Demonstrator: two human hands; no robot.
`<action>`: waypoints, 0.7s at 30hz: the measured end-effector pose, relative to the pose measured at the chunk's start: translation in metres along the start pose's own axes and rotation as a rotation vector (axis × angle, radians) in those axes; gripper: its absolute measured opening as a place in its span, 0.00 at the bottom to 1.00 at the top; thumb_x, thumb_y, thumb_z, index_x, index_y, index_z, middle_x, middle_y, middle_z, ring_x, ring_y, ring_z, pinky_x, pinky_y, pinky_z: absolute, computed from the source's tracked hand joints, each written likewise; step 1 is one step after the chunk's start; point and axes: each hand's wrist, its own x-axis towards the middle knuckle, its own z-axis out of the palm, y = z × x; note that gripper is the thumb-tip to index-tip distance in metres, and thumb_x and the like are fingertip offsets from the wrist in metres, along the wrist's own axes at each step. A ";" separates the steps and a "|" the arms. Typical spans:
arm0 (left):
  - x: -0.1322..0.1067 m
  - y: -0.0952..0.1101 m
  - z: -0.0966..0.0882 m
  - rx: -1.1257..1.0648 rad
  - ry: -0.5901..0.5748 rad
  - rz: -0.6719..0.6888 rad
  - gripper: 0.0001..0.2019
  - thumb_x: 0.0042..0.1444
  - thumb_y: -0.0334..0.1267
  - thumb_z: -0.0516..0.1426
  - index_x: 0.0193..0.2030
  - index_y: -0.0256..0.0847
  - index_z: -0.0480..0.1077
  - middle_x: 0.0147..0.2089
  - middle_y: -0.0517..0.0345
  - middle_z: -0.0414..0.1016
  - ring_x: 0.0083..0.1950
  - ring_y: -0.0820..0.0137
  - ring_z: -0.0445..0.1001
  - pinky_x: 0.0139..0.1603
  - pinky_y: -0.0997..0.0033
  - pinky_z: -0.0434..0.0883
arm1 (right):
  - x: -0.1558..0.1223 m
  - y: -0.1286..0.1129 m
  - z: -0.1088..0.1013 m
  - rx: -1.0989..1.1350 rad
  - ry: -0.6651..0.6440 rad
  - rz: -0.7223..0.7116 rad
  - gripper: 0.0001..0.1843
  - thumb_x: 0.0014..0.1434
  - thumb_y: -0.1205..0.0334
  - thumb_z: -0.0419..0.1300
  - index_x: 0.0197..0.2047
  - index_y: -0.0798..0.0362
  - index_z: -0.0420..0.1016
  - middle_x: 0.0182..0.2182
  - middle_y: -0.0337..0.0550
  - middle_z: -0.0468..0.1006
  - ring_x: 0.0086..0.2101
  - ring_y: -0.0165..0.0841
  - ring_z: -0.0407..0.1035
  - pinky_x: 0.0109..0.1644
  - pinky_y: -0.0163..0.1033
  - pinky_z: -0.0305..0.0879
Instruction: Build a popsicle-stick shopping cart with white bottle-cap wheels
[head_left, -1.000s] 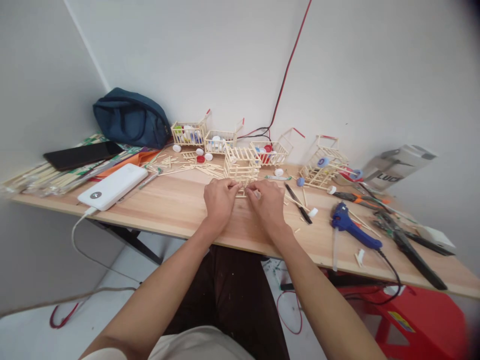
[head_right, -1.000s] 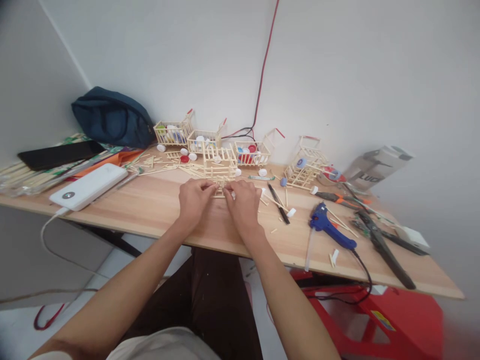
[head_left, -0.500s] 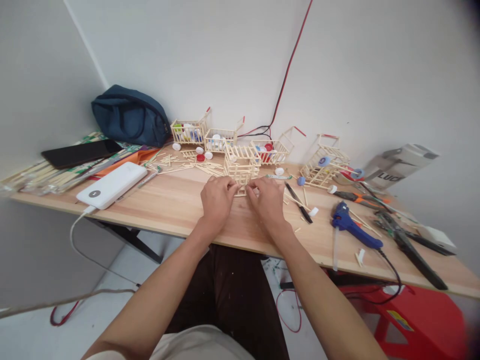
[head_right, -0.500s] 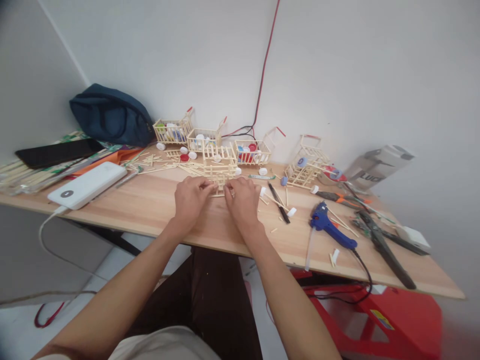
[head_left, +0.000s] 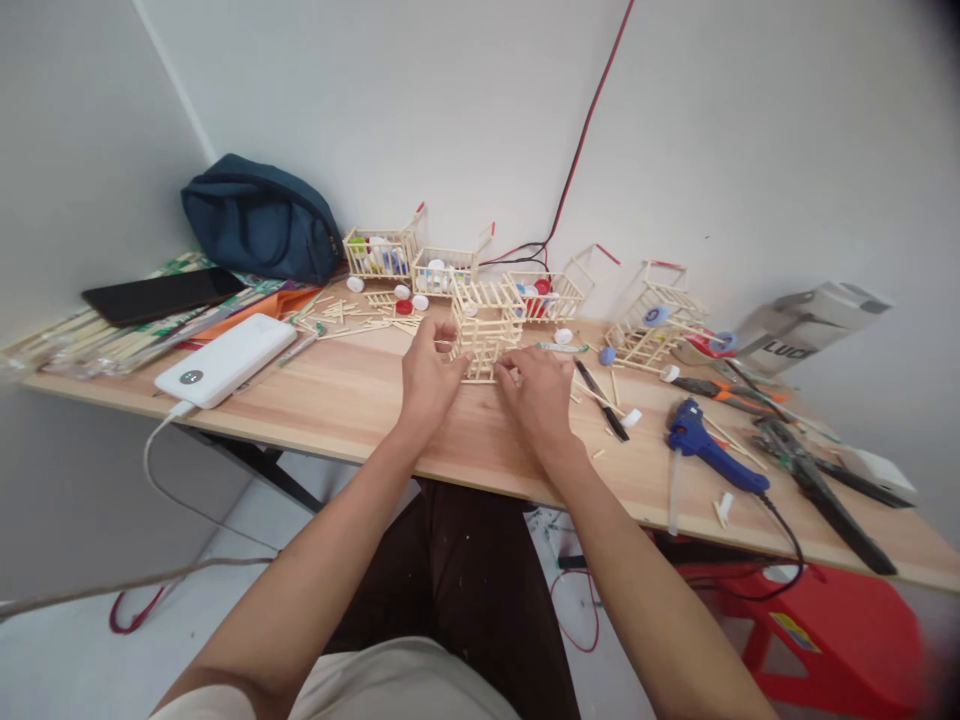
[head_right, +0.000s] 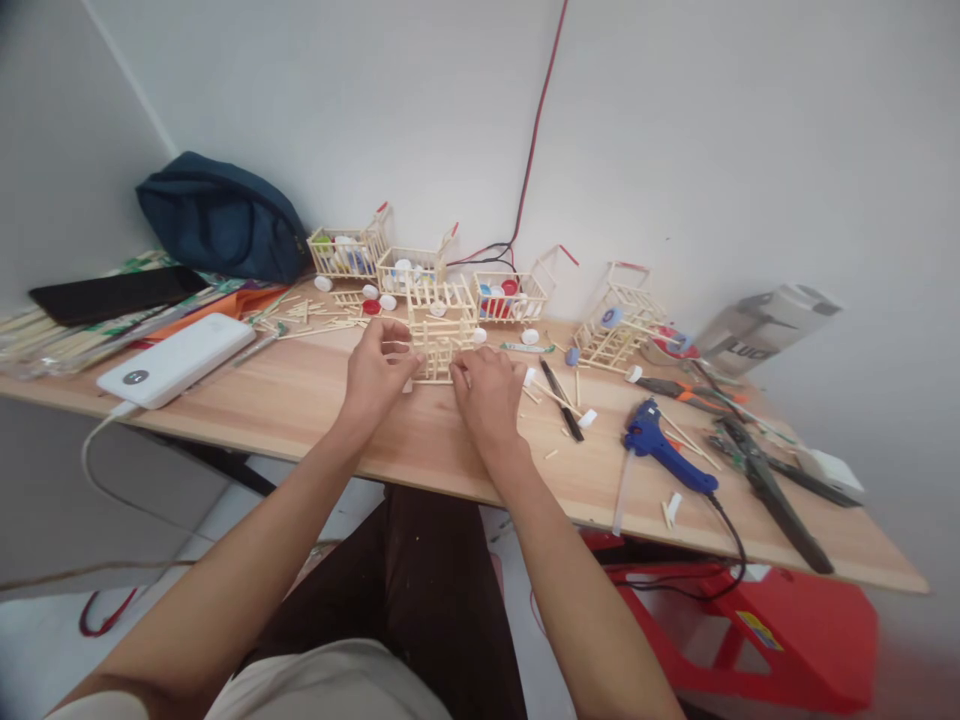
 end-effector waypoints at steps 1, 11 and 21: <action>0.001 -0.002 0.001 0.011 -0.002 -0.016 0.15 0.48 0.27 0.62 0.41 0.42 0.64 0.44 0.59 0.73 0.41 0.69 0.73 0.45 0.67 0.70 | 0.000 0.001 0.001 0.004 0.005 0.002 0.09 0.64 0.63 0.57 0.35 0.51 0.78 0.38 0.44 0.81 0.42 0.41 0.69 0.45 0.44 0.48; -0.003 -0.014 -0.004 0.083 -0.067 0.042 0.07 0.51 0.30 0.60 0.36 0.41 0.66 0.40 0.59 0.74 0.42 0.68 0.73 0.47 0.66 0.71 | -0.002 0.019 -0.011 0.105 0.037 0.091 0.07 0.61 0.62 0.59 0.35 0.51 0.78 0.38 0.46 0.82 0.42 0.43 0.71 0.51 0.50 0.58; -0.021 -0.007 -0.023 0.370 -0.230 0.107 0.16 0.46 0.22 0.60 0.40 0.41 0.66 0.40 0.57 0.72 0.38 0.68 0.71 0.47 0.65 0.70 | 0.001 0.048 -0.012 0.442 -0.296 0.090 0.33 0.55 0.51 0.61 0.62 0.54 0.69 0.60 0.56 0.72 0.53 0.46 0.72 0.56 0.53 0.68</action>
